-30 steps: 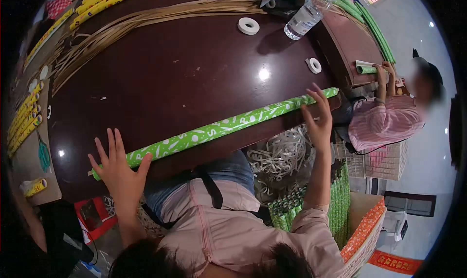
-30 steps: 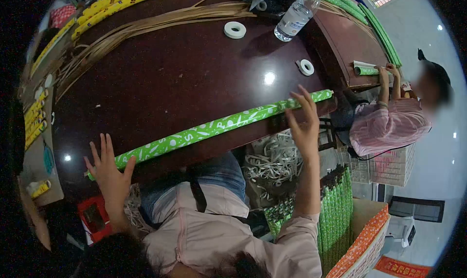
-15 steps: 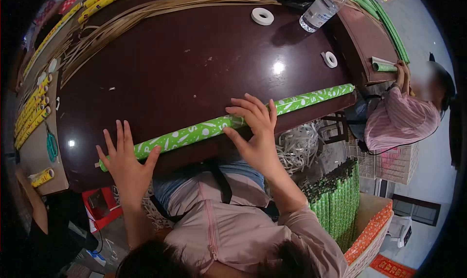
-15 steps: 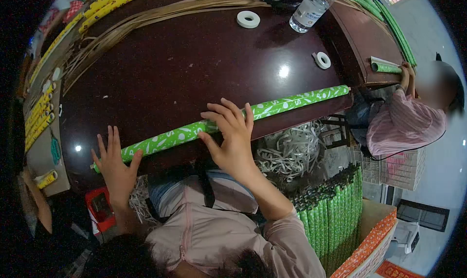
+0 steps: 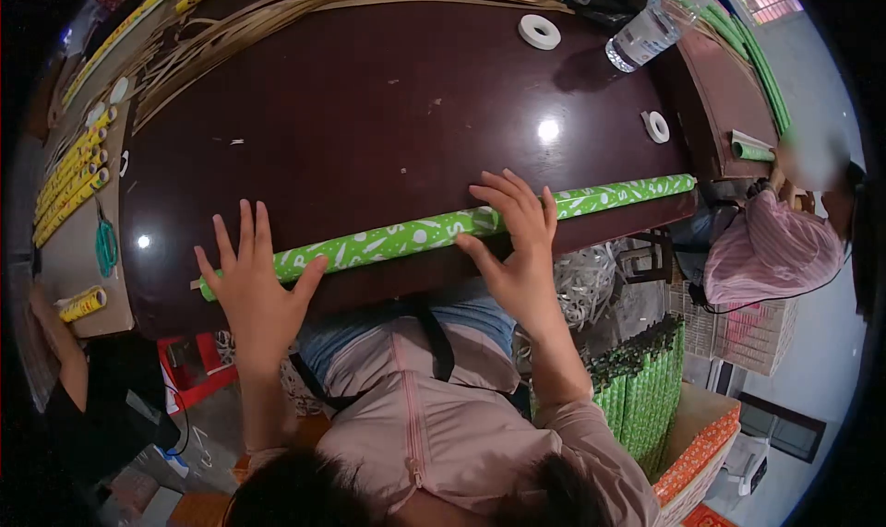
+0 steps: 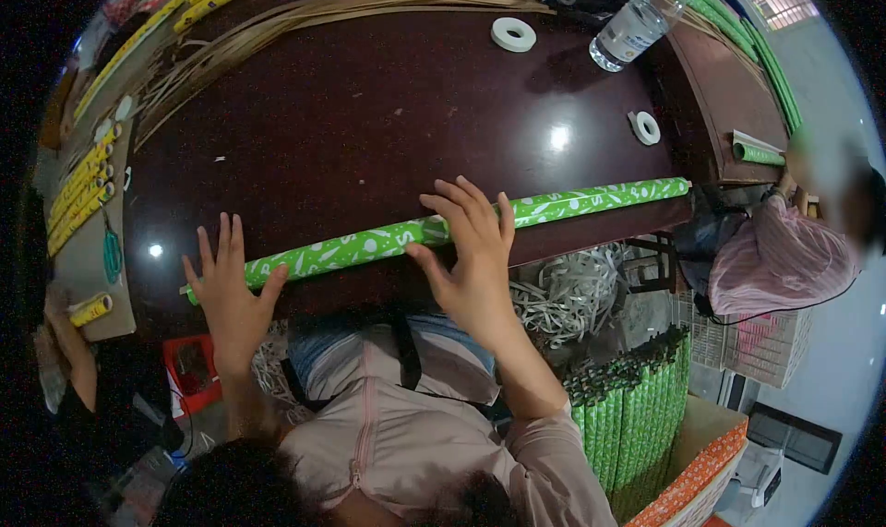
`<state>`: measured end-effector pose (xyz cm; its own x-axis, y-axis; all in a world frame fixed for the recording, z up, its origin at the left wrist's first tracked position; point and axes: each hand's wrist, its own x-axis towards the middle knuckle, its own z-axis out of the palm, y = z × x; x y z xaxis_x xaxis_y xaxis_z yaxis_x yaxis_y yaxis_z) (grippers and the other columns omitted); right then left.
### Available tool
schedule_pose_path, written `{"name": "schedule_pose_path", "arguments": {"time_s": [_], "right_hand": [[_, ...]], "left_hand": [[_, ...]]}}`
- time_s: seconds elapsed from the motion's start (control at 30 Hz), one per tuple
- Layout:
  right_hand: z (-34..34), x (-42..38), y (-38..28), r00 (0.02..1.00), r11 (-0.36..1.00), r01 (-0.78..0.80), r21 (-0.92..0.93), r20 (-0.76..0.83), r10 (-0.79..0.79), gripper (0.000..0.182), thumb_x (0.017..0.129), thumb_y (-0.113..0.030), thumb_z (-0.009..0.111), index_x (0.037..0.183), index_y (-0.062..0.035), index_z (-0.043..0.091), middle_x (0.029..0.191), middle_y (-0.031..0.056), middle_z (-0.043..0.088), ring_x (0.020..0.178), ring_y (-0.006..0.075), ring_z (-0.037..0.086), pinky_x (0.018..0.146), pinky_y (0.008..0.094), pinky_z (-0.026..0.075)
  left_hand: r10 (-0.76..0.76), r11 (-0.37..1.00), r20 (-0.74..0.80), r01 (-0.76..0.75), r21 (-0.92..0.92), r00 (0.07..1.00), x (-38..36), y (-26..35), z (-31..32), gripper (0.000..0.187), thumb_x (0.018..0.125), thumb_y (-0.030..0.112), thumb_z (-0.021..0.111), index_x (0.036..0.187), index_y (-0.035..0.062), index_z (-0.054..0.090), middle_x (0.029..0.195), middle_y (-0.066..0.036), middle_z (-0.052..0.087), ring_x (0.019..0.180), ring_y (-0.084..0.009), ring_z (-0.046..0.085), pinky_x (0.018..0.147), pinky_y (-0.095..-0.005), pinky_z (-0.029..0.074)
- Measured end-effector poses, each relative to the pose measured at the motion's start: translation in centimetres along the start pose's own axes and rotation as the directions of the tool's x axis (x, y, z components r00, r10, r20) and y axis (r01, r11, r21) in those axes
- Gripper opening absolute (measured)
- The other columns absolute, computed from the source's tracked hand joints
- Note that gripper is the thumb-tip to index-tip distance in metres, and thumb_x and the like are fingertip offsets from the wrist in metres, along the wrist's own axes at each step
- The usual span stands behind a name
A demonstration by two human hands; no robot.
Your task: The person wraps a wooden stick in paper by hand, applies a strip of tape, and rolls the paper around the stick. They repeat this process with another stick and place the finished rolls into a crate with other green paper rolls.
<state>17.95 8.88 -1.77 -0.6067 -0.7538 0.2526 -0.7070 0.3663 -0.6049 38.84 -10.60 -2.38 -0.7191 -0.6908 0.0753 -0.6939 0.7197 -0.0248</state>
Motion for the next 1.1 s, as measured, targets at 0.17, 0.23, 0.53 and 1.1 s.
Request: {"name": "schedule_pose_path", "arguments": {"time_s": [0.17, 0.23, 0.53, 1.1], "right_hand": [[-0.6, 0.5, -1.8, 0.998, 0.994, 0.044, 0.101, 0.036, -0.048, 0.051, 0.077, -0.003, 0.068, 0.127, -0.0085, 0.057, 0.136, 0.0117, 0.053, 0.137, 0.0328, 0.04, 0.117, 0.0522, 0.014], [0.5, 0.7, -3.2, 0.989, 0.981, 0.142, 0.136, 0.025, -0.147, 0.047, 0.082, -0.012, 0.07, 0.127, -0.0077, 0.057, 0.134, 0.0133, 0.053, 0.134, 0.0336, 0.042, 0.115, 0.0553, 0.02], [4.7, 1.2, -4.5, 0.992, 0.992, 0.121, -0.04, 0.034, -0.12, 0.045, 0.083, -0.024, 0.074, 0.122, -0.0071, 0.059, 0.126, 0.0091, 0.06, 0.127, 0.0309, 0.048, 0.109, 0.0476, 0.027], [4.0, 1.3, -4.5, 0.99, 0.99, 0.122, -0.071, 0.077, -0.117, 0.046, 0.086, -0.021, 0.071, 0.126, -0.0052, 0.055, 0.127, 0.0095, 0.059, 0.127, 0.0311, 0.047, 0.11, 0.0481, 0.025]], "left_hand": [[-0.016, 1.0, -0.01, 0.016, 0.005, 1.0, 0.1, -0.2, 0.4, 0.091, 0.084, 0.064, 0.059, 0.147, 0.003, 0.037, 0.153, -0.017, 0.037, 0.146, -0.0401, 0.02, 0.115, -0.0617, 0.003], [0.008, 1.0, -0.029, -0.008, -0.016, 1.0, 0.0, -0.3, 0.5, 0.09, 0.084, 0.064, 0.059, 0.147, 0.0037, 0.037, 0.153, -0.016, 0.036, 0.146, -0.0393, 0.019, 0.115, -0.0612, 0.002], [0.022, 0.998, -0.035, -0.024, -0.05, 0.999, -0.1, -1.6, 0.3, 0.074, 0.093, 0.053, 0.054, 0.147, 0.0043, 0.039, 0.153, -0.015, 0.036, 0.146, -0.0345, 0.024, 0.116, -0.0597, 0.007], [-0.334, 0.937, -0.431, 0.246, -0.248, 0.838, -2.4, -9.0, 1.1, 0.05, 0.101, 0.015, 0.044, 0.147, -0.0014, 0.035, 0.154, -0.019, 0.033, 0.146, -0.0321, 0.027, 0.118, -0.0529, 0.011]]}}
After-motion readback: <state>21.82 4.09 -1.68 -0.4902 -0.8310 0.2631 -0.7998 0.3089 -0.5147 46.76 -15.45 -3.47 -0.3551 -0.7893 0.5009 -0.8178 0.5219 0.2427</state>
